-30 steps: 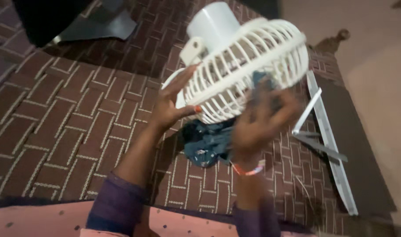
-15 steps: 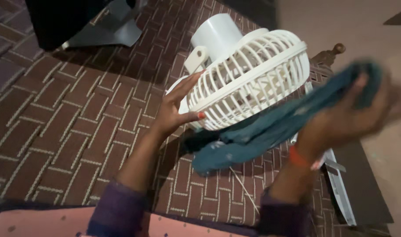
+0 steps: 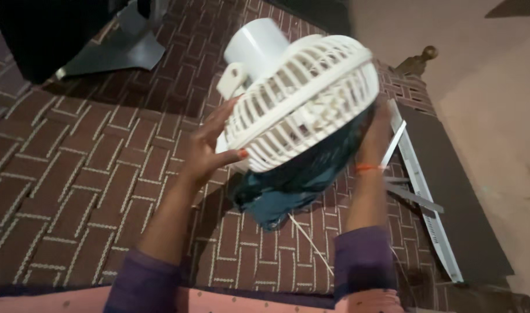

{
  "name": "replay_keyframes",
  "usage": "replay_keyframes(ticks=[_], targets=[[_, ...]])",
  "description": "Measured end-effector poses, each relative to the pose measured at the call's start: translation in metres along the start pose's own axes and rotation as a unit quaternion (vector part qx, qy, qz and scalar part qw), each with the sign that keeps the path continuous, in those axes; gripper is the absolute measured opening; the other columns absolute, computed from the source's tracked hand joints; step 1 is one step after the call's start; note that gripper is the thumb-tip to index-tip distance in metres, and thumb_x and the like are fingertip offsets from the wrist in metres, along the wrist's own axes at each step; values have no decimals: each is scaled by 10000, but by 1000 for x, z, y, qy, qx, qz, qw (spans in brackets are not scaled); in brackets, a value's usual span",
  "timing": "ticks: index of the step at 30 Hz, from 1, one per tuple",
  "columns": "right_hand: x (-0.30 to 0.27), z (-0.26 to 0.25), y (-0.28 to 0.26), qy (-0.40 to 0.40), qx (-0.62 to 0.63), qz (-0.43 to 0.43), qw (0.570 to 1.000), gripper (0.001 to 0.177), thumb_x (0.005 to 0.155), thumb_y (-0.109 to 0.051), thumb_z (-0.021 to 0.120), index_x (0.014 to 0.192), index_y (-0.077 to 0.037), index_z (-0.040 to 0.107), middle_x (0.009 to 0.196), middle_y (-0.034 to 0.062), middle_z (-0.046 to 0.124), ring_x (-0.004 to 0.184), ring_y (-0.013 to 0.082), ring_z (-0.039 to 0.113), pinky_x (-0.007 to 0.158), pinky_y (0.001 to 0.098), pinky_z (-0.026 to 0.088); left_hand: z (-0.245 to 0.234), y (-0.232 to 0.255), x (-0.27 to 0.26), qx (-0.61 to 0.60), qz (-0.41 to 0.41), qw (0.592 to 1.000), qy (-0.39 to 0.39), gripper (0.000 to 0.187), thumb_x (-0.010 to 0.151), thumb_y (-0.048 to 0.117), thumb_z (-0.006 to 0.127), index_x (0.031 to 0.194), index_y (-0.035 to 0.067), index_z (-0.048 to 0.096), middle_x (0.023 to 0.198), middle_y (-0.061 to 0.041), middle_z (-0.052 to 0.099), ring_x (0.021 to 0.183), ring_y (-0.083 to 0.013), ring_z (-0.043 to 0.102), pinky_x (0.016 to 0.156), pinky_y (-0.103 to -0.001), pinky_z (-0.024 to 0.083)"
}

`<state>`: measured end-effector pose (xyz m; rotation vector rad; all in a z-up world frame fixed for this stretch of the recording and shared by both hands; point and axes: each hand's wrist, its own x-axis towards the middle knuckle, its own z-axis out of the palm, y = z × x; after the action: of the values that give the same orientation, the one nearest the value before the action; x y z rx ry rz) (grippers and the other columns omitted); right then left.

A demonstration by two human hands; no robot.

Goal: The person wipes the front and back grilles of a small white desk fan with a blue cloth, then cleans the base and the power cord.

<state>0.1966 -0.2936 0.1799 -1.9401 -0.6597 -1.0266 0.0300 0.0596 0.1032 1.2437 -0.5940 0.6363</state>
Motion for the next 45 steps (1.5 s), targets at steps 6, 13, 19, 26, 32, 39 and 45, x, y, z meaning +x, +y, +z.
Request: replay_keyframes(ticks=[6,13,19,26,32,39,45], targets=[[-158,145,24,-23,-76,-104,991,356,1002,-133,526,1316,-11,641,1361,209,600,1305,385,504,1127,472,392,-9,16,-11,-20,-41,999,-11,956,797,251,861,1585,10,376,1647,-190,395,1529,-316,361,1246,-459,293],[-191,143,21,6,-28,118,993,354,1003,-209,599,1293,-6,624,1242,241,650,1173,442,586,1005,522,467,18,113,2,418,90,904,-18,815,949,279,738,1662,138,370,1695,-164,359,1606,-324,308,1336,-510,289],[-164,112,-67,-43,-51,214,975,492,1004,-426,592,1339,-66,608,1184,245,650,1110,464,602,926,550,472,110,123,80,710,209,670,-59,1093,819,708,855,1582,114,344,1566,-293,341,1453,-496,340,1160,-639,345],[-169,118,-50,-148,-29,188,970,460,949,-346,656,1267,-17,605,1193,311,593,1060,515,583,873,548,493,112,112,132,703,56,685,-183,822,851,556,921,1412,144,484,1303,-181,614,1196,-405,633,1008,-589,519],[-172,122,-23,-77,61,201,975,233,978,-126,577,1112,-28,741,1023,239,723,993,425,697,833,475,531,55,154,138,657,94,697,-271,1045,808,386,1006,1570,86,358,1464,-270,492,1293,-460,550,970,-548,555],[-172,122,-4,68,193,270,941,197,1042,-52,603,1201,34,682,1135,160,748,1046,268,714,909,398,525,4,181,138,631,50,706,-319,1240,661,364,981,1627,162,230,1654,-246,314,1488,-464,400,1070,-560,461],[-165,109,-24,40,207,338,917,189,1070,-116,636,1199,14,685,1063,137,734,958,213,668,859,346,484,-27,211,146,587,-162,739,-289,1288,625,440,888,1646,165,153,1620,-229,392,1382,-420,529,922,-532,528]])
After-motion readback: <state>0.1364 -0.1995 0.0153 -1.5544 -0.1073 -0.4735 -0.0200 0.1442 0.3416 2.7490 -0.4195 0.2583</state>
